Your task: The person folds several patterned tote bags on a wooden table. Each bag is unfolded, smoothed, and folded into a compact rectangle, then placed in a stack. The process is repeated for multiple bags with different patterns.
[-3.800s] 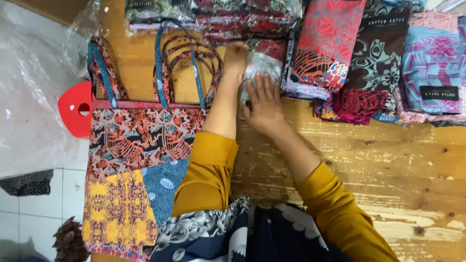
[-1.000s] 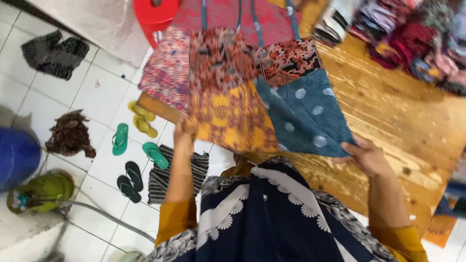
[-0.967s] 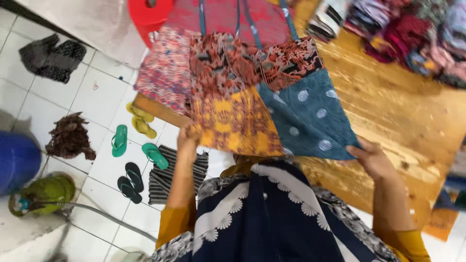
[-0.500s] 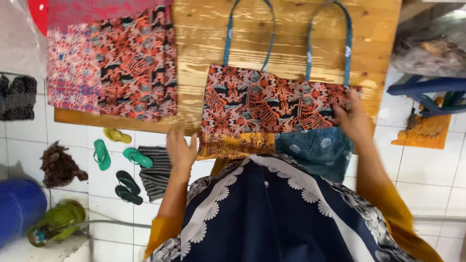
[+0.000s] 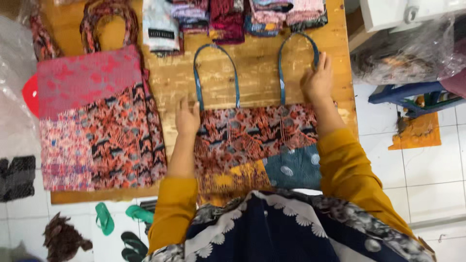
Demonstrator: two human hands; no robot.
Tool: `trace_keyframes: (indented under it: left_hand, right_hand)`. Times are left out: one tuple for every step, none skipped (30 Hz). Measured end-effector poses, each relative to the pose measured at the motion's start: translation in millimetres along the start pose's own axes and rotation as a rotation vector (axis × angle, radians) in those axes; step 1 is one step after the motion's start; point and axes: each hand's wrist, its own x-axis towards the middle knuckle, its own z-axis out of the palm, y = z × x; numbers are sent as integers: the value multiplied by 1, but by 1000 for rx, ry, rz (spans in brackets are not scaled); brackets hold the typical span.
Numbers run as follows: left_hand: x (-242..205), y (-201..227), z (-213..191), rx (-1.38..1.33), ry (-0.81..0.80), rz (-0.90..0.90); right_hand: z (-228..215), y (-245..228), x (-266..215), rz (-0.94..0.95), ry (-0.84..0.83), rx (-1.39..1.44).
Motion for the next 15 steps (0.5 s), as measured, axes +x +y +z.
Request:
trace_keyframes:
  left_hand:
    - [28,1,15,10,-3,23]
    - [50,2,28,19,-6,47]
    - [65,4,40,6,-77,-61]
    - [76,7,51,-5,-150,-168]
    - [82,9,57,-17,-223,-284]
    - [86,11,61,31,-246,-257]
    - [91,10,60,84,-263,-227]
    - [94,8,59,137,-279,-196]
    - [92,4,55,109,-245,-218]
    - [89,1,52,82,-211,-239]
    - [91,0,53,49,-169,-251]
    - [90,-1,54,29,-117,-257]
    - [93,-2,58,5,-65,-258]
    - [96,-2,63,-18,-13,-259]
    - [101,-1,69,22,-37,-237]
  right_hand:
    - [7,-4,10,41,-7,42]
    - [13,-7,20,69,-3,-6]
    - [17,-9,28,99,3,-58]
    - [18,-8,37,129,9,-109]
    - [14,-6,45,256,-79,-5]
    - [9,-2,52,384,-166,100]
    - [4,-1,59,509,-252,214]
    - [-2,0,64,321,-205,202]
    - [-8,1,65,134,-162,192]
    - [-15,1,63,-53,-120,182]
    - [-23,-1,65,43,-138,303]
    - [-32,-4,63,139,-156,424]
    - [-42,-7,62,236,-169,543]
    - [-51,-11,61,261,-104,691]
    - [-61,-14,63,280,-42,835]
